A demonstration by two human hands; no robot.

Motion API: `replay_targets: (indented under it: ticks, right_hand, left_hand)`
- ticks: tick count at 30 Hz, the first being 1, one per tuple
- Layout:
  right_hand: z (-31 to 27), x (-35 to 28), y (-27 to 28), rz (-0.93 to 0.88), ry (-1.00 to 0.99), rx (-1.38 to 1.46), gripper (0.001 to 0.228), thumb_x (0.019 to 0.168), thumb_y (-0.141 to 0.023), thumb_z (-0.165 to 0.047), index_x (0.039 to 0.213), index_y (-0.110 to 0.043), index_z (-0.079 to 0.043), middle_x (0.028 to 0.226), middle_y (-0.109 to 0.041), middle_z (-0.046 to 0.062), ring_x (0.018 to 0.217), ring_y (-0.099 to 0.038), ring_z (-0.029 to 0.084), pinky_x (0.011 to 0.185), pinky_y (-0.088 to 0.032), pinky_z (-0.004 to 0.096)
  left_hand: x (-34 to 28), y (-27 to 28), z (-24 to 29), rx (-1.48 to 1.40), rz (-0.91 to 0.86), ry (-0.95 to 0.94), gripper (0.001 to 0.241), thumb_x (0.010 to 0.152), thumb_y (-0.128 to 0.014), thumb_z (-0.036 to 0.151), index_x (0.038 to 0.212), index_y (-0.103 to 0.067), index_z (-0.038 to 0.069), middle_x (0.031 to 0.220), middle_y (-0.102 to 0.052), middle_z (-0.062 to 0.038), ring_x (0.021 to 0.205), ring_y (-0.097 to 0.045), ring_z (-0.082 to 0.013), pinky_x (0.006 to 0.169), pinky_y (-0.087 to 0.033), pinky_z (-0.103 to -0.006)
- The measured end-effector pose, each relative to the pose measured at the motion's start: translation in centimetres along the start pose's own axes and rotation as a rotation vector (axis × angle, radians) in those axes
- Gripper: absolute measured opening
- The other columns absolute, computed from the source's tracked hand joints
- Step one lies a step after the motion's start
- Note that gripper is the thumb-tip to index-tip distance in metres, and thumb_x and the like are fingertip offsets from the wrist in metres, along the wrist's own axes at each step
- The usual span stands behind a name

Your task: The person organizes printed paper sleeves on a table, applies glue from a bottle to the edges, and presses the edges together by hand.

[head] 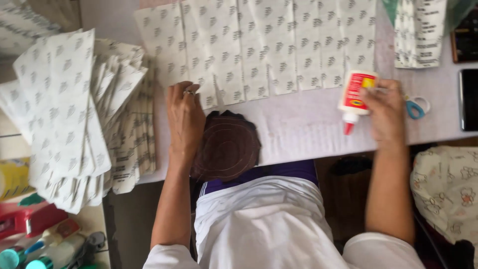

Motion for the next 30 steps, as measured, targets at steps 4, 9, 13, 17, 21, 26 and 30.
replay_targets:
  ticks: [4, 9, 13, 17, 21, 26, 30]
  right_hand:
    - [-4.4, -0.8, 7.9, 0.09, -0.084, -0.491, 0.03, 0.103, -0.073, -0.008, 0.126, -0.055, -0.012, 0.1, -0.067, 0.011, 0.082, -0.067, 0.018, 0.067, -0.056, 0.032]
    - [-4.2, -0.1, 13.0, 0.048, 0.09, -1.144, 0.035, 0.096, -0.08, -0.023, 0.128, -0.078, -0.011, 0.113, -0.061, 0.018, 0.094, -0.066, 0.031, 0.092, -0.049, 0.04]
    - [-6.8, -0.7, 9.2, 0.121, 0.819, -1.329, 0.04, 0.08, -0.089, 0.007, 0.12, -0.083, 0.008, 0.119, -0.062, 0.02, 0.11, -0.056, 0.041, 0.099, -0.047, 0.049]
    - [-5.7, 1.5, 4.0, -0.198, 0.893, -0.923, 0.015, 0.097, -0.078, 0.008, 0.112, -0.077, 0.006, 0.123, -0.068, 0.019, 0.113, -0.068, 0.035, 0.098, -0.058, 0.041]
    - [-4.5, 3.7, 2.0, -0.297, 0.969, -0.918, 0.015, 0.095, -0.075, 0.009, 0.108, -0.077, 0.002, 0.115, -0.074, 0.015, 0.104, -0.073, 0.035, 0.091, -0.059, 0.04]
    - [-3.0, 5.2, 2.6, -0.339, 0.965, -0.948, 0.008, 0.094, -0.077, 0.004, 0.1, -0.075, -0.001, 0.111, -0.074, 0.01, 0.1, -0.074, 0.032, 0.087, -0.061, 0.039]
    - [-3.7, 5.1, 2.6, -0.357, 0.958, -0.963, 0.005, 0.097, -0.076, 0.004, 0.097, -0.072, 0.0, 0.112, -0.074, 0.009, 0.099, -0.074, 0.031, 0.085, -0.062, 0.037]
  left_hand:
    - [2.1, -5.1, 6.5, -0.245, 0.016, -0.138, 0.023, 0.089, -0.068, -0.015, 0.111, -0.067, -0.008, 0.109, -0.064, -0.021, 0.098, -0.057, -0.0392, 0.087, -0.049, -0.0479]
    - [3.5, -13.3, 16.2, -0.423, -0.105, -0.331, 0.014, 0.091, -0.074, -0.004, 0.099, -0.07, -0.014, 0.11, -0.065, -0.028, 0.099, -0.064, -0.0443, 0.084, -0.057, -0.0495]
    - [3.3, -22.1, 21.0, -0.453, -0.13, -0.43, 0.016, 0.094, -0.07, -0.003, 0.105, -0.067, -0.014, 0.117, -0.064, -0.029, 0.105, -0.065, -0.046, 0.09, -0.055, -0.0529]
    - [4.4, -26.7, 24.6, -0.382, -0.174, -0.487, 0.019, 0.085, -0.077, -0.002, 0.103, -0.071, -0.003, 0.111, -0.067, -0.015, 0.115, -0.063, -0.0346, 0.102, -0.052, -0.0448]
    - [4.6, -30.2, 25.8, -0.294, -0.197, -0.49, 0.015, 0.079, -0.081, 0.0, 0.093, -0.077, 0.0, 0.089, -0.075, -0.01, 0.116, -0.064, -0.024, 0.107, -0.047, -0.0451]
    - [5.6, -27.3, 25.8, -0.291, -0.233, -0.514, 0.01, 0.083, -0.078, 0.001, 0.092, -0.076, -0.002, 0.087, -0.074, -0.011, 0.11, -0.067, -0.0238, 0.104, -0.051, -0.0429]
    - [4.7, -29.1, 25.3, -0.289, -0.194, -0.543, 0.007, 0.091, -0.072, 0.007, 0.091, -0.076, 0.0, 0.092, -0.074, -0.011, 0.108, -0.071, -0.0238, 0.106, -0.051, -0.0421]
Point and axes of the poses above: each hand's wrist, its own x-axis towards the middle knuckle, its own y-axis out of the back of the hand, z = x × y, the point moved 4 cm from there along x, towards the middle knuckle
